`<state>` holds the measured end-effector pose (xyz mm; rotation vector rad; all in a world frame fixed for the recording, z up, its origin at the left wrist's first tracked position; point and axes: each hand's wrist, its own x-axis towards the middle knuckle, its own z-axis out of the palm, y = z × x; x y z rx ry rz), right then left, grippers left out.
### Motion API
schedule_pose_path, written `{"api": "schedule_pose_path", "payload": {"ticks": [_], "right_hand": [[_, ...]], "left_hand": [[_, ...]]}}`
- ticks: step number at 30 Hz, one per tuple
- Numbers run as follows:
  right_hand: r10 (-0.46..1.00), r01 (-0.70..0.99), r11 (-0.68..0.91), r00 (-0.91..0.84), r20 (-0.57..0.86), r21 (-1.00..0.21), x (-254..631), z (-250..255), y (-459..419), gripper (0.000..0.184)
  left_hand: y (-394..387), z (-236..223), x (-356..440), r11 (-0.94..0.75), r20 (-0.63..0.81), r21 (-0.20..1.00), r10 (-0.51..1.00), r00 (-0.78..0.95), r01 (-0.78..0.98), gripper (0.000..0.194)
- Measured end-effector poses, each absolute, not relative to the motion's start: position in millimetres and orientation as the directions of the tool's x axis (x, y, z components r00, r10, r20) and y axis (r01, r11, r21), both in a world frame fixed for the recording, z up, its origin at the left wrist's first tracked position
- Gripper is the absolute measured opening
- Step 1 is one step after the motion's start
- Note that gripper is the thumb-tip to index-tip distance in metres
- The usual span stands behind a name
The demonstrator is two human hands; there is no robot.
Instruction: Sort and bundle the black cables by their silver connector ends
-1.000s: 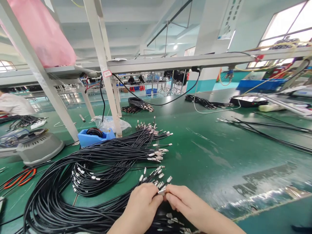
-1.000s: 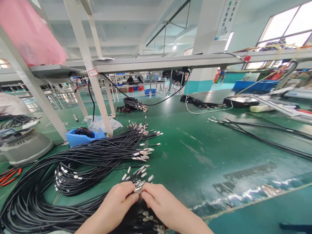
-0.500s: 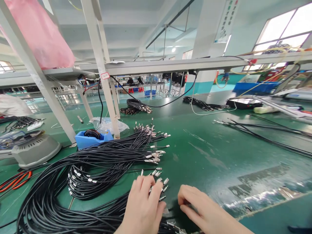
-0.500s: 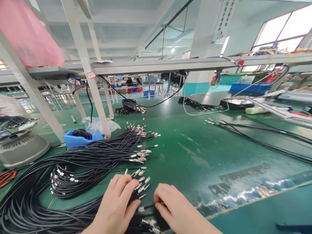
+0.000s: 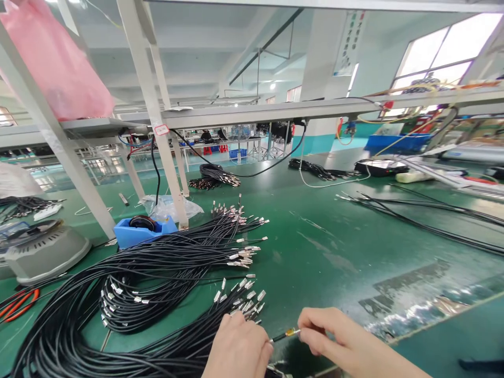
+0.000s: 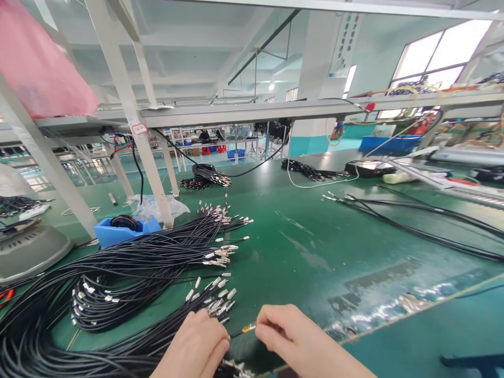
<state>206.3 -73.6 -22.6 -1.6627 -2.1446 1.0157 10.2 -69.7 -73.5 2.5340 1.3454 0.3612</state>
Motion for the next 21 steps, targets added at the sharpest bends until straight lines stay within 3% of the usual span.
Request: {"api": "schedule_pose_path", "payload": {"ticks": [5, 8, 11, 16, 21], "right_hand": [[0.904, 0.708, 0.074, -0.346, -0.253, -0.702, 208, -15, -77, 0.017], [0.893, 0.697, 0.028, -0.339, -0.295, -0.717, 206, -17, -75, 0.025], [0.887, 0.688, 0.031, -0.354, -0.298, -0.725, 205, -22, -75, 0.021], [0.900, 0.688, 0.101, -0.371, -0.228, -0.719, 208, -26, -77, 0.019], [0.901, 0.695, 0.150, -0.389, -0.192, -0.704, 209, -28, -75, 0.022]], "left_hand": [[-67, -70, 21, -0.553, 0.018, 0.322, 0.815, 0.579, 0.769, 0.020], [-65, -67, 24, -0.553, -0.032, 0.374, 0.795, 0.606, 0.745, 0.021], [-63, -62, 26, -0.509, -0.073, 0.468, 0.792, 0.606, 0.722, 0.023], [-59, -53, 30, -0.141, -0.252, 0.829, 0.770, 0.586, 0.542, 0.026], [-53, -58, 30, 0.011, -0.296, 0.904, 0.737, 0.607, 0.427, 0.024]]}}
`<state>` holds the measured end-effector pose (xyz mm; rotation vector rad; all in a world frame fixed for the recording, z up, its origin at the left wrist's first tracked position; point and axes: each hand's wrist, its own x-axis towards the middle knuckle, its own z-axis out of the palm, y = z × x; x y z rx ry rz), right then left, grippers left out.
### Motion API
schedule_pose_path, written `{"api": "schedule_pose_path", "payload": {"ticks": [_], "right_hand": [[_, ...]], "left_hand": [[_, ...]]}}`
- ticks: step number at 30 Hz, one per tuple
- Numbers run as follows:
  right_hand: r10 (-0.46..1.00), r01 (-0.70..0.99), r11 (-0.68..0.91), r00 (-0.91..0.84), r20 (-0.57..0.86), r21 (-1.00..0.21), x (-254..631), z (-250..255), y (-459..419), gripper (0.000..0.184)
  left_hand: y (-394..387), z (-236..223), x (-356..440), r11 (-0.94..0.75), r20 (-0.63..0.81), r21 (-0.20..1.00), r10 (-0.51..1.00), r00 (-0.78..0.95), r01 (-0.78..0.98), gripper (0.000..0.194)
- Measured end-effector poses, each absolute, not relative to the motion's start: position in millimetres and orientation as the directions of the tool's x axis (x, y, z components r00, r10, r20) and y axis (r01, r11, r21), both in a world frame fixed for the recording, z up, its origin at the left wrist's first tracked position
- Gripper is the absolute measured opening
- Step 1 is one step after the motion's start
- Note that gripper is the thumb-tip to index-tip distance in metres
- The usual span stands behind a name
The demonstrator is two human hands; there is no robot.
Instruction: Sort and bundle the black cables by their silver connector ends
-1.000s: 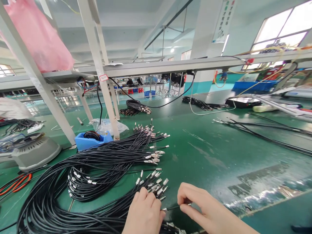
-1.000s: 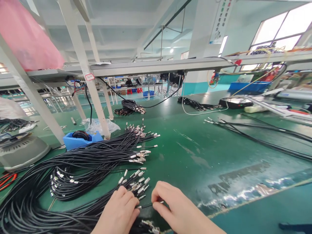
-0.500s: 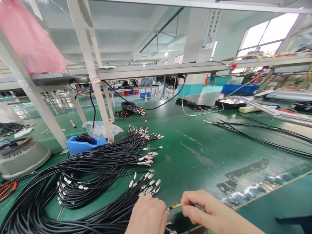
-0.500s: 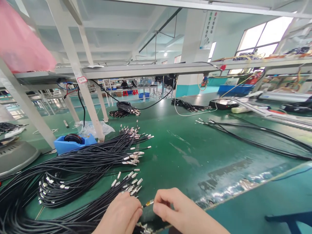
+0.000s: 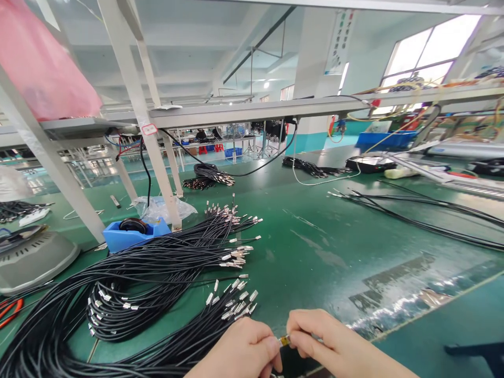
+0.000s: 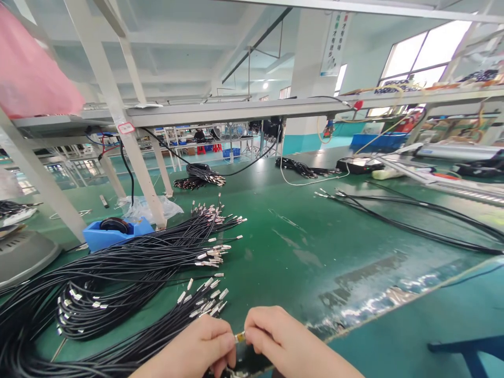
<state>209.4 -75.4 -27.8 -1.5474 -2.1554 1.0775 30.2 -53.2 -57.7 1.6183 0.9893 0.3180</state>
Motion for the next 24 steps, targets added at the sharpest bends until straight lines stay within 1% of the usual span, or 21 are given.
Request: {"api": "schedule_pose_path", "payload": {"ticks": [3, 8, 11, 13, 15, 17, 21, 24], "right_hand": [[0.894, 0.690, 0.175, -0.410, -0.180, -0.702, 209, -31, -74, 0.023], [0.899, 0.711, 0.168, -0.395, -0.190, -0.683, 209, -34, -74, 0.022], [0.894, 0.716, 0.174, -0.403, -0.197, -0.676, 209, -36, -74, 0.021], [0.895, 0.721, 0.195, -0.408, -0.180, -0.665, 208, -37, -74, 0.022], [0.901, 0.732, 0.211, -0.403, -0.162, -0.648, 208, -38, -74, 0.023], [0.900, 0.738, 0.220, -0.407, -0.160, -0.638, 207, -37, -74, 0.024], [0.879, 0.722, 0.251, -0.449, -0.161, -0.645, 206, -32, -77, 0.027], [0.884, 0.717, 0.243, -0.441, -0.155, -0.653, 206, -31, -79, 0.027]], "left_hand": [[-49, -62, 31, 0.073, -0.317, 0.921, 0.712, 0.626, 0.383, 0.024], [-46, -64, 32, 0.063, -0.306, 0.922, 0.723, 0.620, 0.381, 0.024], [-45, -66, 33, 0.167, -0.348, 0.932, 0.667, 0.659, 0.323, 0.027], [-44, -68, 34, 0.204, -0.357, 0.932, 0.659, 0.662, 0.300, 0.030], [-43, -68, 35, 0.171, -0.341, 0.934, 0.691, 0.637, 0.315, 0.029], [-44, -67, 35, 0.101, -0.309, 0.933, 0.714, 0.628, 0.345, 0.026], [-47, -60, 35, -0.052, -0.254, 0.914, 0.698, 0.669, 0.402, 0.024], [-49, -56, 40, -0.137, -0.220, 0.889, 0.709, 0.670, 0.436, 0.023]]}}
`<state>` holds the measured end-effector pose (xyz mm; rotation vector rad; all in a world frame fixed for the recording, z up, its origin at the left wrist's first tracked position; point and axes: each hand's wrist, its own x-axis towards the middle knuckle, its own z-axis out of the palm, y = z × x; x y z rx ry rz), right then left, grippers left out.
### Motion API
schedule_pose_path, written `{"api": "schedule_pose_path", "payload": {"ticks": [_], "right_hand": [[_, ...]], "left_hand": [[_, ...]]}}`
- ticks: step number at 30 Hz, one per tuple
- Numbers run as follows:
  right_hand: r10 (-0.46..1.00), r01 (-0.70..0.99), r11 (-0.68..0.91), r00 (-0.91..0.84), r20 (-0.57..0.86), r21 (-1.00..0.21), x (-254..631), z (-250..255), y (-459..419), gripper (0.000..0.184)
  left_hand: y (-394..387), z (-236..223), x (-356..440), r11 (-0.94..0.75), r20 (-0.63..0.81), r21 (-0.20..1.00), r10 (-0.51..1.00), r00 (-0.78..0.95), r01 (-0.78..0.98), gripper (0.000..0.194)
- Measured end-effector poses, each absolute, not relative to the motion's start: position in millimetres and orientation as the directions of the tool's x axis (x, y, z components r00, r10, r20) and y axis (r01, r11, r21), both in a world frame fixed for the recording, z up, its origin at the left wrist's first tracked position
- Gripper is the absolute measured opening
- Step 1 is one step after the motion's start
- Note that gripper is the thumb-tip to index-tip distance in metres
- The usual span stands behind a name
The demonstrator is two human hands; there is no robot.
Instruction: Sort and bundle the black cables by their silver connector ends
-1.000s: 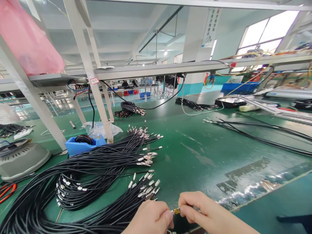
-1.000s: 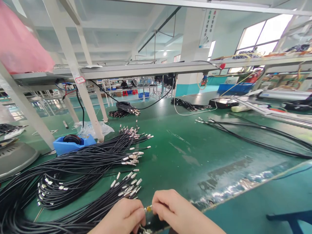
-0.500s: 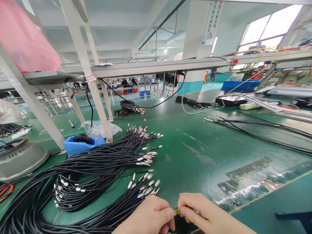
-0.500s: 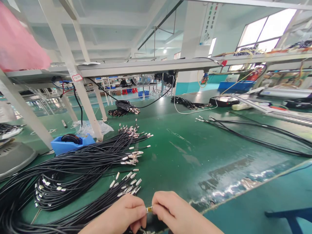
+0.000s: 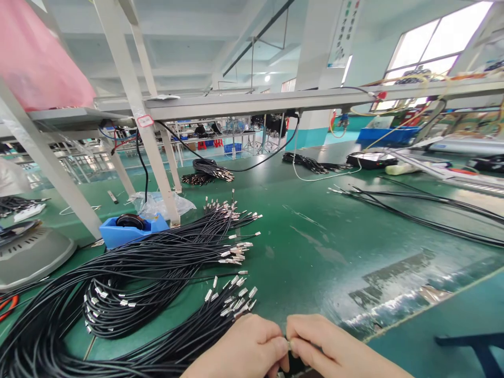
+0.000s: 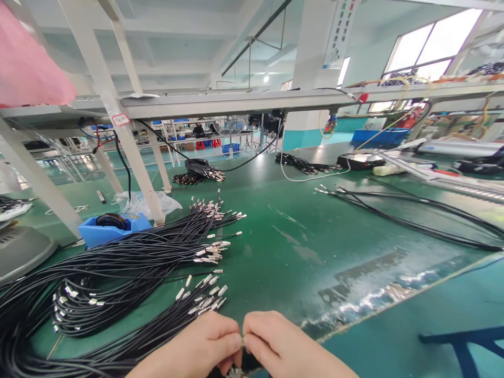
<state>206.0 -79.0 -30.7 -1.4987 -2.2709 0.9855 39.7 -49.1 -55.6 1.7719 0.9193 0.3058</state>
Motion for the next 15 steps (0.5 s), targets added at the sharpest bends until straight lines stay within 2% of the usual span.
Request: {"api": "schedule_pose_path", "payload": {"ticks": [5, 7, 9, 11, 13, 15], "right_hand": [[0.907, 0.631, 0.186, -0.405, -0.115, -0.753, 204, -37, -74, 0.028], [0.925, 0.563, 0.153, -0.371, -0.083, -0.812, 200, -41, -71, 0.030], [0.930, 0.534, 0.147, -0.361, -0.067, -0.833, 194, -46, -70, 0.030], [0.908, 0.601, 0.166, -0.402, -0.116, -0.782, 187, -51, -71, 0.022], [0.876, 0.695, 0.206, -0.445, -0.188, -0.689, 180, -56, -74, 0.011], [0.854, 0.747, 0.262, -0.474, -0.214, -0.611, 175, -60, -77, 0.011]], "left_hand": [[-49, -49, 43, -0.185, -0.163, 0.879, 0.750, 0.641, 0.440, 0.024], [-45, -45, 40, -0.264, -0.085, 0.850, 0.785, 0.614, 0.456, 0.029], [-39, -43, 37, -0.383, 0.044, 0.738, 0.848, 0.528, 0.555, 0.033], [-34, -43, 36, -0.429, 0.153, 0.557, 0.895, 0.420, 0.712, 0.031], [-33, -46, 38, -0.399, 0.140, 0.409, 0.916, 0.376, 0.821, 0.027], [-36, -51, 42, -0.376, 0.051, 0.343, 0.922, 0.383, 0.861, 0.024]]}}
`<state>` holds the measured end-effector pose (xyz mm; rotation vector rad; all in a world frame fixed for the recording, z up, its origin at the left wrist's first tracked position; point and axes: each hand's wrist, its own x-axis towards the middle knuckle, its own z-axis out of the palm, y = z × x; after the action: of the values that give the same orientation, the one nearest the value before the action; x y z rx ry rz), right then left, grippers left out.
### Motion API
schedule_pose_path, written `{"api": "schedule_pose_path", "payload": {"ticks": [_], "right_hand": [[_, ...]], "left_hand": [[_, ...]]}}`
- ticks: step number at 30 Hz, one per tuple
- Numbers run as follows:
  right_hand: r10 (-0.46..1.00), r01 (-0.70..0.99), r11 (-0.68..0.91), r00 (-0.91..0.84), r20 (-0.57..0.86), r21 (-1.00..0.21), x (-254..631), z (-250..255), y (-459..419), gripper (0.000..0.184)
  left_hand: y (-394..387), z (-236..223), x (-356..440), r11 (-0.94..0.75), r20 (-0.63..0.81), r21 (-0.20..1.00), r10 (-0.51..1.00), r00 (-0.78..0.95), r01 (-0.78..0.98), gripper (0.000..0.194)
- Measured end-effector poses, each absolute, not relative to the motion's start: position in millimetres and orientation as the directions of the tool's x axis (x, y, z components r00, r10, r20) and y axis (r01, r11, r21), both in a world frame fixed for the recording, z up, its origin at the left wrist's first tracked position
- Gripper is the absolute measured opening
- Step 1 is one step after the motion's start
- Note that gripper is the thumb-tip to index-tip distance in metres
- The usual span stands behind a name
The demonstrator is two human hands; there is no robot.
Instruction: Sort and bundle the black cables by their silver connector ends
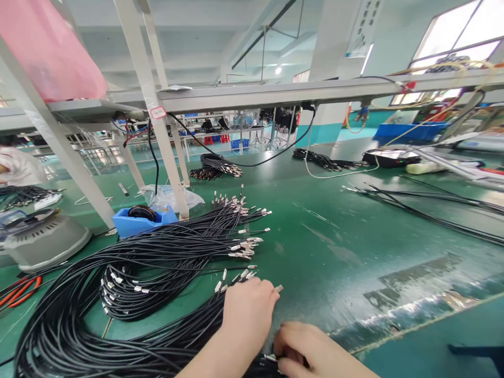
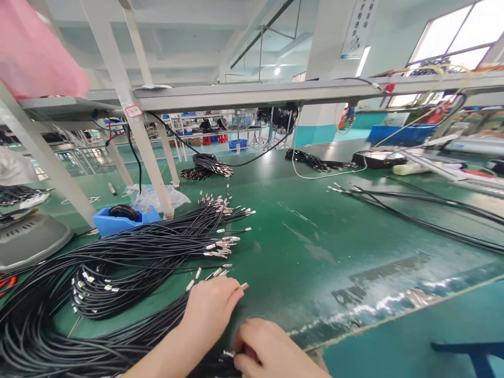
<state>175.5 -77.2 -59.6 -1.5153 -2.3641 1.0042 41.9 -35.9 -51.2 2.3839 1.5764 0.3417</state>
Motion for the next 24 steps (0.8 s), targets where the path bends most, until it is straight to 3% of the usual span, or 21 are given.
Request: {"api": "schedule_pose_path", "payload": {"ticks": [3, 7, 11, 16, 24], "right_hand": [[0.848, 0.763, 0.320, -0.495, -0.190, -0.562, 173, -63, -79, 0.014], [0.877, 0.737, 0.316, -0.467, -0.113, -0.597, 174, -64, -77, 0.019], [0.914, 0.683, 0.289, -0.406, -0.021, -0.671, 174, -62, -72, 0.022], [0.899, 0.670, 0.296, -0.437, -0.039, -0.680, 178, -55, -69, 0.027], [0.901, 0.722, 0.274, -0.424, -0.095, -0.636, 179, -55, -74, 0.026]], "left_hand": [[-45, -58, 41, -0.379, -0.008, 0.354, 0.913, 0.408, 0.855, 0.021], [-56, -60, 21, -0.444, -0.038, 0.467, 0.854, 0.519, 0.764, 0.022], [-60, -58, 6, -0.505, -0.149, 0.404, 0.787, 0.599, 0.763, 0.023], [-59, -61, 7, -0.447, -0.088, 0.423, 0.845, 0.527, 0.788, 0.026], [-57, -65, 18, -0.520, -0.058, 0.473, 0.787, 0.614, 0.711, 0.026]]}}
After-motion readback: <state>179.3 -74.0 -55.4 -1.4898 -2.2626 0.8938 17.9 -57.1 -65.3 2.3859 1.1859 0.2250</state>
